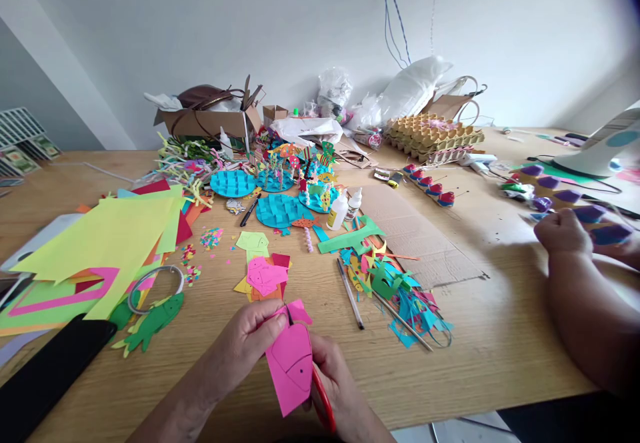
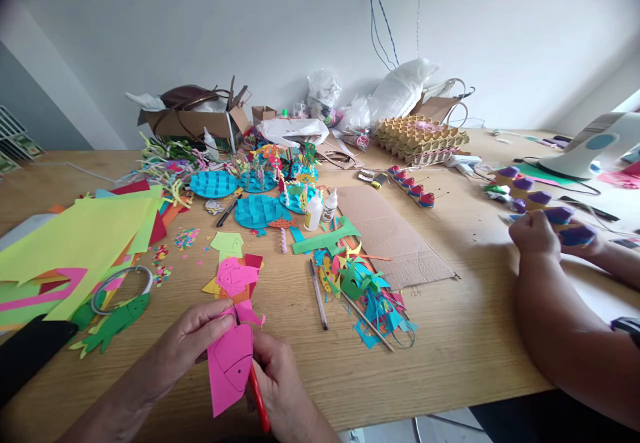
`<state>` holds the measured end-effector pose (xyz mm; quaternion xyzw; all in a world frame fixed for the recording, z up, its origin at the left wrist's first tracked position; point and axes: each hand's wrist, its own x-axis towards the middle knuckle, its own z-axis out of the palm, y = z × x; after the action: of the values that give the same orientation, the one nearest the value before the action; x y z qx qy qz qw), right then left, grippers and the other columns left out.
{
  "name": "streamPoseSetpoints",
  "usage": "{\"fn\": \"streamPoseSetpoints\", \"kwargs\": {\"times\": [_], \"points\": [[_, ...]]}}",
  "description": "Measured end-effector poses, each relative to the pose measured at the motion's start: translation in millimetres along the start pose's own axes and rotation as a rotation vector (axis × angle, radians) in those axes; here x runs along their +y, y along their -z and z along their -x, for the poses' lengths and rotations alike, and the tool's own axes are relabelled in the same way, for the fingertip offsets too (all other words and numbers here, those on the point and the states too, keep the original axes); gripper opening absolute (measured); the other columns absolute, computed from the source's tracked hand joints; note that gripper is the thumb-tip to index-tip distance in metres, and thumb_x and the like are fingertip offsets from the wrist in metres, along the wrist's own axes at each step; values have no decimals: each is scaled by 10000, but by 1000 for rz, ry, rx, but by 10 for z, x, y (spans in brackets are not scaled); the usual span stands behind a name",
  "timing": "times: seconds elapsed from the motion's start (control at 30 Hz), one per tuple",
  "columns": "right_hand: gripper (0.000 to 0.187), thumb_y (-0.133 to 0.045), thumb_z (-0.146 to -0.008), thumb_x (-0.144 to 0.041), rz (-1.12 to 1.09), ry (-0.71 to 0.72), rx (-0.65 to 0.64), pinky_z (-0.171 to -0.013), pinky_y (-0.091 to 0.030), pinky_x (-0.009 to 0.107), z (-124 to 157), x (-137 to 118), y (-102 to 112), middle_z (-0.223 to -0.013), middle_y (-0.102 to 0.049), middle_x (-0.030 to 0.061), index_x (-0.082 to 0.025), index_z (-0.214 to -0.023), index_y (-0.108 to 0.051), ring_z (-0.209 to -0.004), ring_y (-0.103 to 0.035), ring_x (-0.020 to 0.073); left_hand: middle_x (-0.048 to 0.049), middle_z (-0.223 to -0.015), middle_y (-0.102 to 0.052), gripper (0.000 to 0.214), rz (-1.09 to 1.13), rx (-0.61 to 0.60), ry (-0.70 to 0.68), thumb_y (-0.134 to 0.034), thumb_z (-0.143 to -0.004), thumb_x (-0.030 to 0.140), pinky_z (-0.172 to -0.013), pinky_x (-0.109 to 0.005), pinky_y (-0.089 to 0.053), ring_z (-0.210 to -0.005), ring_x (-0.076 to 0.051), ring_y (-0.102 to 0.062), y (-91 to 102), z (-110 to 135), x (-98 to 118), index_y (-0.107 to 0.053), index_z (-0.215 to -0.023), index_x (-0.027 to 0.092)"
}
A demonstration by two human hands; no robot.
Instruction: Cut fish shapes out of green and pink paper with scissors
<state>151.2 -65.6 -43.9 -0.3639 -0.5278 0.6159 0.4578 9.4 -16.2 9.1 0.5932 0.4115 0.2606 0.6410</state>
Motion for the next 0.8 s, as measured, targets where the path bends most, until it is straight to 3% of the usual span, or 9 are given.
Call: {"fn": "streamPoseSetpoints", "kwargs": {"times": [0.33,0.53,0.8], "points": [[393,-497,-846,-478,67,-91,7,-414,-293,181,21,9,26,-472,-415,-53,-142,-719,-657,-392,-318,62,69,-576,-303,300,59,-73,63,-444,-814,385,-484,-209,-219,-531,-93,-234,67,-7,-44,-331,-608,199],[429,-505,-828,-520,84,-88,25,-421,-288,189,31,16,33,-439,-400,-51,-145,-652,-620,-407,-320,75,71,-559,-296,294,55,-101,66,-451,-804,384,-477,-226,-195,-516,-89,-226,80,-23,-17,-356,-600,194],[478,-450,-834,-577,63,-82,39,-396,-257,186,85,54,40,-457,-393,-51,-150,-669,-589,-408,-309,72,71,-548,-323,297,52,-226,99,-462,-806,396,-458,-223,-177,-491,-78,-232,116,-80,27,-393,-612,182]]}}
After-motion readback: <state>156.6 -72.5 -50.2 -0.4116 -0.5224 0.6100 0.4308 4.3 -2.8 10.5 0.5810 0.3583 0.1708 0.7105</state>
